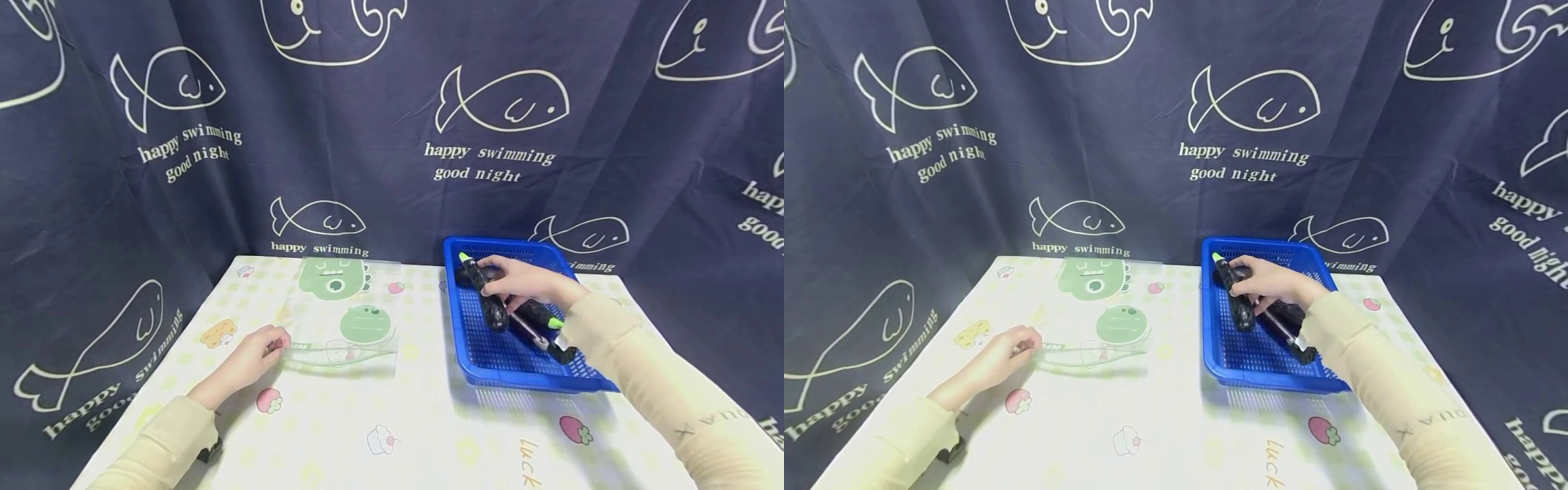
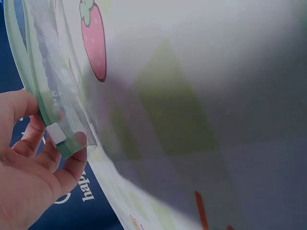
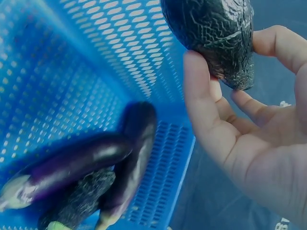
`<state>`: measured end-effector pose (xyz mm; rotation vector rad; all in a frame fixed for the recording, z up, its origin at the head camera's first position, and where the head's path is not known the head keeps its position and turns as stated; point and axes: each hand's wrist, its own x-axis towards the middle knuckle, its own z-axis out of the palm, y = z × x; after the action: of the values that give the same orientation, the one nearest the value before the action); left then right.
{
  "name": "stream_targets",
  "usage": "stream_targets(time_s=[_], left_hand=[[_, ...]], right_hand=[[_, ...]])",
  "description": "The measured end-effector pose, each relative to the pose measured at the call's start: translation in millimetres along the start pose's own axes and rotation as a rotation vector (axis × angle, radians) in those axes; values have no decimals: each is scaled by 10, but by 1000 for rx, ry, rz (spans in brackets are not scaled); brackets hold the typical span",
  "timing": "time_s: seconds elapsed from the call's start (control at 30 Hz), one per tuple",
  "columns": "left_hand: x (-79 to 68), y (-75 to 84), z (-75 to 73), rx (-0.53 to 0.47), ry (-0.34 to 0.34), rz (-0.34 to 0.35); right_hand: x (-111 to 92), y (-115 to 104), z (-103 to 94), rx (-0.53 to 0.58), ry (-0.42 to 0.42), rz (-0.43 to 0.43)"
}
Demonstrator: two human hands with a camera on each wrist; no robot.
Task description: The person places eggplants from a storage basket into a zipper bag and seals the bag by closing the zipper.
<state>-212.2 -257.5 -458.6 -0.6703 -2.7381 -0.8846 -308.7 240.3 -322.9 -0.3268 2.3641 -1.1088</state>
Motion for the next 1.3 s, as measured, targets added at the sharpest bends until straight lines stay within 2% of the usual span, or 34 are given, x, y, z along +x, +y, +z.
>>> stream_targets(time_s=[0.3, 0.6, 0.77, 0.9, 1.2, 1.3], left_hand=[[31, 15, 19, -5, -18, 32], [49, 13, 63, 1, 12, 64], [50, 82, 54, 14, 53, 97], [56, 128, 56, 15, 91, 133], [96, 247, 64, 29, 153, 174], [121, 301, 81, 18, 152, 173]], right_hand=[[-99, -168, 57, 45, -6, -37], [-191, -301, 171, 73, 17, -43], [-232, -375, 256, 100, 24, -46], [-253, -439, 328, 104, 7, -81], [-255, -552, 555, 93, -2, -128], [-265, -596, 658, 98, -15, -134]])
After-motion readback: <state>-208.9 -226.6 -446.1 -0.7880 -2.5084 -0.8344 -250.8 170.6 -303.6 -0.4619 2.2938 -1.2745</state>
